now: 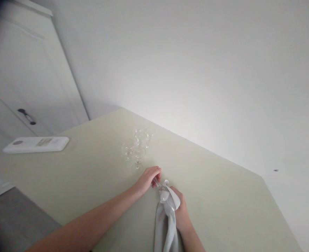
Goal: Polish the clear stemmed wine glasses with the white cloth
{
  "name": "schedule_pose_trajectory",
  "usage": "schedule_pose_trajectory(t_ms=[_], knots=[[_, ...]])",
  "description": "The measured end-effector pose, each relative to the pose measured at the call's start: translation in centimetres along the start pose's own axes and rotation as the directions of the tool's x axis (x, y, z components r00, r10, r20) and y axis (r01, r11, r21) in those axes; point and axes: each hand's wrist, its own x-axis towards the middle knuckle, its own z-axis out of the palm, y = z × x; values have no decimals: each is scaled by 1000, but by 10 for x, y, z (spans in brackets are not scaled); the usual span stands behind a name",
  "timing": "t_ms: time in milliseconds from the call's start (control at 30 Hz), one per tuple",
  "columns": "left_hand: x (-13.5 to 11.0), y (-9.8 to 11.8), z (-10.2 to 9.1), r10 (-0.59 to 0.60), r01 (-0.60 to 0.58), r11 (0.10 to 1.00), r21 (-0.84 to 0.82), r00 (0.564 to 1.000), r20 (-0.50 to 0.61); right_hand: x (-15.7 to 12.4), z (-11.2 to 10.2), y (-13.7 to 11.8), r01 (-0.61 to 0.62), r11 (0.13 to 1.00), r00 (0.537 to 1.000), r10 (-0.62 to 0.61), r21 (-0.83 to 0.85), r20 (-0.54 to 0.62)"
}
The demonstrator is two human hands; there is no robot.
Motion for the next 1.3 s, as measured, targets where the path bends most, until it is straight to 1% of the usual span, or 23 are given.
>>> schedule_pose_trajectory(t_ms=[133,200,300,400,600,767,933,1100,1300], knots=[[-1,2,0,-7,7,1000,3,1000,-4,-2,0,-5,-13,1000,1000,13,6,-21],[-2,3,0,-11,11,1000,10,1000,-1,-2,0,-7,-24,1000,1000,24,-5,-6],[-3,4,0,-24,24,1000,8,1000,5,-1,0,-6,-16,1000,1000,16,-25,22],[-4,6,1,-26,26,1000,5,1000,6,0,0,-5,0,1000,1000,0,-21,13],[-5,9,1,-21,21,1000,1,1000,9,-1,0,-3,-7,999,1000,7,-33,-2],[-5,9,0,-18,18,1000,-1,1000,14,-1,-1,-1,-5,999,1000,5,-34,5],[-4,7,0,-25,25,1000,10,1000,14,-1,0,-4,-13,999,1000,14,-37,12],[-3,6,1,-24,24,1000,10,1000,6,-1,0,-6,-8,999,1000,7,-32,-17],[-4,7,1,-35,35,999,-1,999,4,-1,-1,-5,-13,999,1000,13,-42,-19]])
